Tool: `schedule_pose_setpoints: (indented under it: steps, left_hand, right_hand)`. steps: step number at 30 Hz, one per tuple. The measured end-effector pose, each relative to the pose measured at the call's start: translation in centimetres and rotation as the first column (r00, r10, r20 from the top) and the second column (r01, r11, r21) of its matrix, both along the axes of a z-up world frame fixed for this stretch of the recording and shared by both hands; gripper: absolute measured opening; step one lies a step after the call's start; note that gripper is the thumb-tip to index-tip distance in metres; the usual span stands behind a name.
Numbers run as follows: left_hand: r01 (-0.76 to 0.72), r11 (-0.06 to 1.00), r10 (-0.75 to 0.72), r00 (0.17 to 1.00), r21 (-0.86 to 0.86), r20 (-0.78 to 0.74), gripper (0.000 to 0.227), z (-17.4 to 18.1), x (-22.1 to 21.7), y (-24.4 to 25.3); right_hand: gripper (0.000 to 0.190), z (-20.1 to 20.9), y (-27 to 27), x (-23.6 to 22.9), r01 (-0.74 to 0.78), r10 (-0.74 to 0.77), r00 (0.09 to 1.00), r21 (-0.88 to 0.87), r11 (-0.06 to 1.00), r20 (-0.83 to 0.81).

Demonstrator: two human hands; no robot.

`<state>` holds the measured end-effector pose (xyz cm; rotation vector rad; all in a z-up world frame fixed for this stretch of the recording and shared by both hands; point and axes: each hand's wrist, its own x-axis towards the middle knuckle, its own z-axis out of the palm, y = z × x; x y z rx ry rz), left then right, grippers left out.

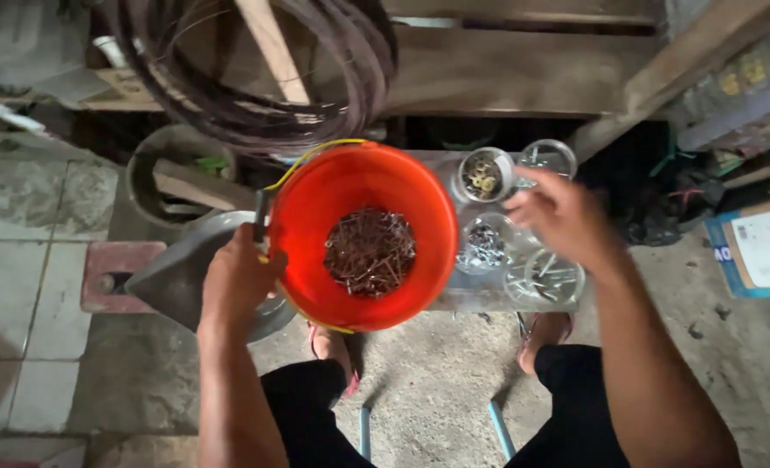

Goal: The person sorts a mixture of metal fasteners from a red bucket into several small clear containers. They pick up handfuls of items, separate specific types such as washers and screws, and place them into the appropriate containers on the floor.

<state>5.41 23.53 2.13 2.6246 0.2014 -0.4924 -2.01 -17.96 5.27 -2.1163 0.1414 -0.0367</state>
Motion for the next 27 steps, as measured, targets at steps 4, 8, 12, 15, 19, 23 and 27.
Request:
schedule_pose_setpoints:
  steps: [4,8,12,15,19,23,27]
  left_hand:
    - [-0.010,0.999,0.007,0.995,0.034,0.095,0.059,1.4,-0.1,-0.4]
    - [-0.021,0.996,0.062,0.854,-0.084,0.516,0.055,1.2,-0.5,-0.5]
    - [0.242,0.936,0.105,0.498,-0.255,0.860,0.024,3.2,-2.2,-3.6]
    - [0.563,0.709,0.058,0.553,-0.424,0.831,0.013,2.3,-7.6,-8.2]
    - [0.740,0.539,-0.303,0.616,-0.402,0.727,0.014,1.3,-12.5,-18.0]
    - [0.837,0.517,-0.600,0.502,-0.176,0.623,0.040,-4.3,-13.2,-23.4]
    - [0.848,0.530,-0.777,0.482,0.006,0.405,0.056,-5.4,-12.1,-24.7]
  right_hand:
    - [0.038,0.9,-5.2,-2.3,0.055,-0.090,0.985,-0.229,0.972,-0.146]
    - [0.049,-5.3,-10.9,-3.4,-0.030,-0.217,0.910,-0.577,0.816,-0.353]
    - [0.065,-9.4,-13.1,-3.9,-0.019,-0.269,0.896,-0.636,0.772,-0.353]
    - [0.071,-8.7,-11.7,-3.2,0.032,-0.251,0.839,-0.417,0.908,-0.482]
    - [0.061,-6.5,-9.3,-2.8,0.104,-0.287,0.825,-0.368,0.924,-0.487]
    - [0.060,-9.7,-11.5,-2.6,0.140,-0.292,0.862,-0.359,0.923,-0.415]
    - [0.067,-7.5,-11.5,-3.8,0.099,-0.273,0.813,-0.339,0.935,-0.514]
